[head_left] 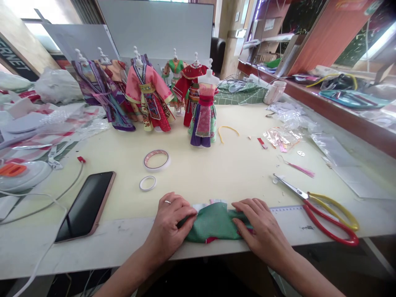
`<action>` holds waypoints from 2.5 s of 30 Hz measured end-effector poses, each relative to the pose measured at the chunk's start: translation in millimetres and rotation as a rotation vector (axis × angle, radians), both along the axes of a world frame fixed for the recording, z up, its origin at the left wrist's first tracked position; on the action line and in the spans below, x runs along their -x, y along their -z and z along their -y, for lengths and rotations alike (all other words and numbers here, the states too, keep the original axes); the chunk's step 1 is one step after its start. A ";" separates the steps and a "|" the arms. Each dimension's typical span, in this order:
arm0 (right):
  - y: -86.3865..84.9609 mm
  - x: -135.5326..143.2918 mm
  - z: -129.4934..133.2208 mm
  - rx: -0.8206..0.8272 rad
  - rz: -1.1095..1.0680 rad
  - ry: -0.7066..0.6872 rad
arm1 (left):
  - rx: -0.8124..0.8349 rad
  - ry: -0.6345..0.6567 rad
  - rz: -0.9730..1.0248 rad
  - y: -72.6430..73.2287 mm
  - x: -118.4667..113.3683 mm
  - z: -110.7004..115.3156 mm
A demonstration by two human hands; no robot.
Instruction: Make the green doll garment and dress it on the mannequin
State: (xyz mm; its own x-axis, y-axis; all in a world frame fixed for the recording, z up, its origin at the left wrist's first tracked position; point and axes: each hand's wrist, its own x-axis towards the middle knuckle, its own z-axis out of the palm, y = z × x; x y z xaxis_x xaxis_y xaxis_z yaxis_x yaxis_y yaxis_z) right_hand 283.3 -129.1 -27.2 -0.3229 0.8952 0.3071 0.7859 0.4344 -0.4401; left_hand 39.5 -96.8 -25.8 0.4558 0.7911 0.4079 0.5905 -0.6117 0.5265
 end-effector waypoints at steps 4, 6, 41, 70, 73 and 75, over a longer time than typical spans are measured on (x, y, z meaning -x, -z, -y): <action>-2.5 -4.4 0.6 0.012 -0.100 0.011 | -0.150 0.038 0.027 -1.8 2.0 4.0; -6.4 -7.4 -0.4 0.107 -0.168 -0.023 | -0.205 0.057 0.027 -2.7 3.8 5.7; -9.0 -6.0 1.0 0.387 -0.398 -0.083 | -0.099 0.149 0.177 1.1 9.9 12.9; -57.3 0.8 -25.7 0.337 -0.745 -0.064 | -0.234 0.078 0.265 -54.2 -7.8 -16.4; -73.8 2.2 -41.1 0.271 -0.813 0.018 | -0.151 0.022 0.271 -77.0 -11.3 -34.2; -86.9 3.8 -54.0 0.231 -0.879 0.056 | -0.140 -0.025 0.295 -93.3 -13.3 -49.6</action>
